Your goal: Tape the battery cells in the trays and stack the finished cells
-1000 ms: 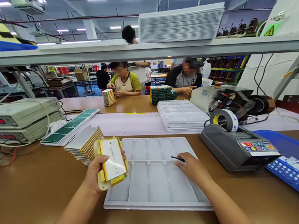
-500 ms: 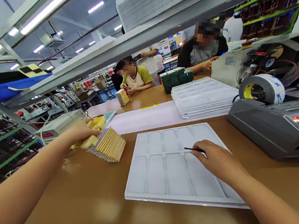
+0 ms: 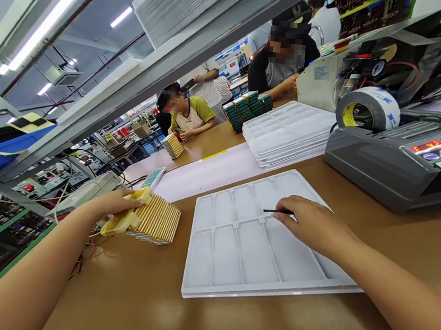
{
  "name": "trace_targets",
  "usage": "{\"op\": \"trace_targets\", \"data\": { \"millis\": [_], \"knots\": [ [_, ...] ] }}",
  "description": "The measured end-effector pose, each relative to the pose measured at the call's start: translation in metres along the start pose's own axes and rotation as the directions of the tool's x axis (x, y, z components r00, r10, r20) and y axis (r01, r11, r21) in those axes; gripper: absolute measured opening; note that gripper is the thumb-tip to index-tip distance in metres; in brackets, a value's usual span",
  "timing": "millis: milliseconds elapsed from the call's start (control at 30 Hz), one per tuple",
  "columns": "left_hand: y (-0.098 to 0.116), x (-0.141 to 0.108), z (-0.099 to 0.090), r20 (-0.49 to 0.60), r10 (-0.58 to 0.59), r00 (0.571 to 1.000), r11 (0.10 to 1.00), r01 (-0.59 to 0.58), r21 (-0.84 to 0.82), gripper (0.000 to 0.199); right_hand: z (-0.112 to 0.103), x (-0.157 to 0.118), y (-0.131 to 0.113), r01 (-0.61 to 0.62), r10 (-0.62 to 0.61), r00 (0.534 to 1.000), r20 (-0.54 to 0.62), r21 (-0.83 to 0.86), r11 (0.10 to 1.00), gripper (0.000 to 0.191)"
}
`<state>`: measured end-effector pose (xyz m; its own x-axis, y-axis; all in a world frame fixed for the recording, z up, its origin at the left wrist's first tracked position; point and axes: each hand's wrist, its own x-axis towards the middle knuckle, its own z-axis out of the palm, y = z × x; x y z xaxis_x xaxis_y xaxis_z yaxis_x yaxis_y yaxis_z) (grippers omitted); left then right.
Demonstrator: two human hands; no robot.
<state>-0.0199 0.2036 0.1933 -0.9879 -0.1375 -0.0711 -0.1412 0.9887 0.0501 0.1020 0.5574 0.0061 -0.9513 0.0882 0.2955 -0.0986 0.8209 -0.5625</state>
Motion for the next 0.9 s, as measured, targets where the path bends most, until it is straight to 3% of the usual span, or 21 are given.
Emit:
{"op": "trace_targets", "data": {
  "millis": [100,200,267,300,400,500,600,667,767,833,900],
  "knots": [
    [0.002,0.003,-0.013,0.040,0.030,0.999,0.978,-0.037,0.204,0.071,-0.002,0.000,0.000,-0.011,0.011,1.000,0.006,-0.008,1.000,0.027],
    [0.013,-0.002,-0.024,-0.167,0.093,0.982,0.941,-0.032,0.338,0.068,-0.003,0.001,0.002,-0.015,0.015,1.000,0.005,-0.022,1.000,0.027],
    [0.029,-0.015,-0.019,-0.337,0.154,0.929,0.950,-0.046,0.308,0.062,-0.003,0.002,0.004,-0.009,0.009,1.000,0.001,-0.030,0.999,0.027],
    [0.039,-0.023,-0.011,-0.371,0.176,0.912,0.964,-0.083,0.253,0.059,-0.003,0.002,0.004,-0.007,0.007,1.000,-0.002,-0.032,0.999,0.027],
    [0.069,-0.048,0.041,-0.247,0.270,0.931,0.963,-0.266,0.047,0.052,-0.002,0.004,0.006,-0.013,0.013,1.000,-0.002,-0.031,0.999,0.026],
    [0.093,-0.061,0.110,-0.170,0.433,0.885,0.900,-0.436,0.026,0.045,-0.001,0.004,0.006,-0.028,0.028,1.000,0.011,-0.018,0.999,0.026],
    [0.106,-0.063,0.160,-0.168,0.408,0.898,0.911,-0.412,0.011,0.048,-0.001,0.004,0.006,-0.035,0.035,0.999,0.040,-0.001,0.999,0.026],
    [0.108,-0.063,0.172,-0.139,0.399,0.907,0.913,-0.407,-0.036,0.055,0.000,0.005,0.007,-0.053,0.052,0.997,0.061,0.003,0.999,0.026],
    [0.098,-0.066,0.156,-0.149,0.472,0.869,0.875,-0.483,-0.038,0.064,0.000,0.005,0.006,-0.086,0.084,0.992,0.092,0.014,0.996,0.029],
    [0.080,-0.065,0.121,-0.322,0.512,0.796,0.851,-0.522,0.064,0.063,-0.001,0.004,0.005,-0.098,0.095,0.990,0.105,0.019,0.995,0.030],
    [0.056,-0.061,0.071,-0.553,0.471,0.688,0.871,-0.464,0.164,0.062,-0.003,0.004,0.002,-0.112,0.110,0.988,0.112,0.014,0.994,0.030]
  ]
}}
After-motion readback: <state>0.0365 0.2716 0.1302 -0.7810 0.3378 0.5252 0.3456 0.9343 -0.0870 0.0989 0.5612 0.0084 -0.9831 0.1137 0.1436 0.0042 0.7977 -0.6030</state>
